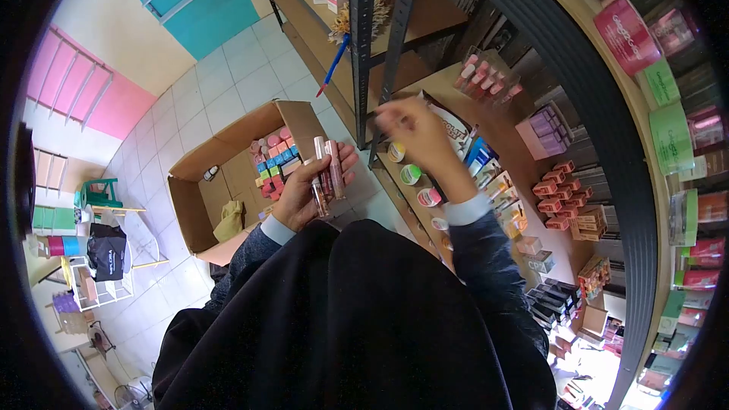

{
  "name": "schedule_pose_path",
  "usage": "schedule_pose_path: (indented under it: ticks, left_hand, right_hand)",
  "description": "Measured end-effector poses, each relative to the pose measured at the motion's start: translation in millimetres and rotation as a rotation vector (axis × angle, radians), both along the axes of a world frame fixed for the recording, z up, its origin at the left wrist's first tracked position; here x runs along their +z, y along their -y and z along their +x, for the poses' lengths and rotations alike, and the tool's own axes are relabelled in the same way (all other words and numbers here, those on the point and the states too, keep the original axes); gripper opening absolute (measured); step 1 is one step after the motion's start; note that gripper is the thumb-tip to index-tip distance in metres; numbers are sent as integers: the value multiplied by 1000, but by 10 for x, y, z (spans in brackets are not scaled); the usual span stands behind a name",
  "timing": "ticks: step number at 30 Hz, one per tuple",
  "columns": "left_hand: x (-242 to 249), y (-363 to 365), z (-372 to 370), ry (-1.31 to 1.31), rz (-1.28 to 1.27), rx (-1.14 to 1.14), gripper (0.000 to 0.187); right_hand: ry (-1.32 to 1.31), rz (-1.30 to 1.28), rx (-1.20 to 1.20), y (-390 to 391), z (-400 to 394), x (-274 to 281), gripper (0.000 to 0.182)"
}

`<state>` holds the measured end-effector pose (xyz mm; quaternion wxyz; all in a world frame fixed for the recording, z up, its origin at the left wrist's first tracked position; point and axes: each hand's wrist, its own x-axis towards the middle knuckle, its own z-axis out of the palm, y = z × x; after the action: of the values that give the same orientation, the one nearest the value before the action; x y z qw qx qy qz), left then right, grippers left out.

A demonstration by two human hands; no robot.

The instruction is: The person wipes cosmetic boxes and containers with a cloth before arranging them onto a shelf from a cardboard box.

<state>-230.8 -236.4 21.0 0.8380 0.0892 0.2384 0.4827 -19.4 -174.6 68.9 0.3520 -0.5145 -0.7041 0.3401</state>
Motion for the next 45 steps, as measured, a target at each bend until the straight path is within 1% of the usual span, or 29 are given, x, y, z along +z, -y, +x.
schedule_pose_path:
  ticks: [2,4,5,7,8,10,11,12,13,14,16,18,19,21,23,25,27,30,31,33,34,36,38,40,41,43,44,45]
  left_hand:
    - [-52,-8,17,-12,-3,-45,34]
    - [-188,6,15,-235,28,-105,32]
    - [-98,34,47,-275,45,-127,34]
    - [-82,52,84,-264,46,-185,34]
    - [-92,57,96,-270,33,-206,33]
    - [-108,62,139,-227,50,-224,34]
    - [-109,64,153,-210,24,-179,35]
    - [-110,60,158,-194,-4,-132,36]
    - [-125,45,130,-178,-2,-144,37]
    - [-152,38,109,-176,-1,-147,37]
    - [-199,37,77,-157,-31,-108,36]
    - [-174,58,77,-171,-27,-111,36]
    - [-169,62,82,-167,-23,-113,36]
    - [-161,64,87,-165,-16,-108,36]
    - [-159,70,79,-154,-35,-100,36]
    - [-170,64,62,-158,-24,-87,37]
    - [-171,73,38,-165,-21,-75,38]
    - [-132,70,34,-121,-3,-79,40]
    - [-118,64,38,-99,-8,-96,40]
    - [-72,38,60,-107,-6,-129,42]
    - [-50,27,73,-113,-14,-113,42]
    - [-5,10,87,-9,39,-196,45]
    - [86,-10,115,-36,64,-216,45]
    - [134,-31,149,-52,126,-348,45]
    - [173,-21,168,-67,150,-351,45]
    - [160,-18,195,-90,164,-368,45]
    - [155,-14,200,-112,174,-381,46]
    - [154,-4,204,-112,175,-380,46]
  right_hand:
    - [39,-15,226,96,-260,-149,26]
    - [-150,-169,352,108,-355,-496,25]
    - [-138,-158,316,131,-363,-475,25]
    - [-285,-477,312,193,-295,-446,23]
    - [-280,-472,284,203,-198,-440,23]
    - [-357,-356,359,183,-43,-401,20]
    - [-379,-475,269,179,135,-328,18]
    - [-486,-483,204,194,310,-162,17]
    - [-332,-247,94,110,538,-89,18]
    - [-152,-84,-63,35,815,32,18]
    - [71,165,-496,-187,1364,-53,20]
    - [288,329,-608,-322,1681,48,19]
    - [288,331,-608,-445,1858,-41,19]
    - [625,571,-637,-697,2144,-437,19]
    - [628,538,-654,-763,2169,-570,19]
    - [632,503,-665,-790,2113,-555,20]
    - [639,291,-682,-769,2091,-550,21]
    - [624,216,-628,-732,2029,-493,23]
    - [623,218,-618,-715,1963,-453,23]
    - [665,400,-676,-617,1746,-349,21]
    - [656,396,-659,-546,1545,-277,21]
    - [219,187,-369,-337,999,-118,22]
    - [-11,105,-4,-67,413,42,22]
    - [-92,-190,189,104,82,-7,23]
    - [-91,-188,188,129,-2,-20,23]
    - [-180,-257,387,146,-93,-54,23]
    - [-180,-256,388,125,-72,-94,23]
    - [-213,-327,397,91,-46,-121,24]
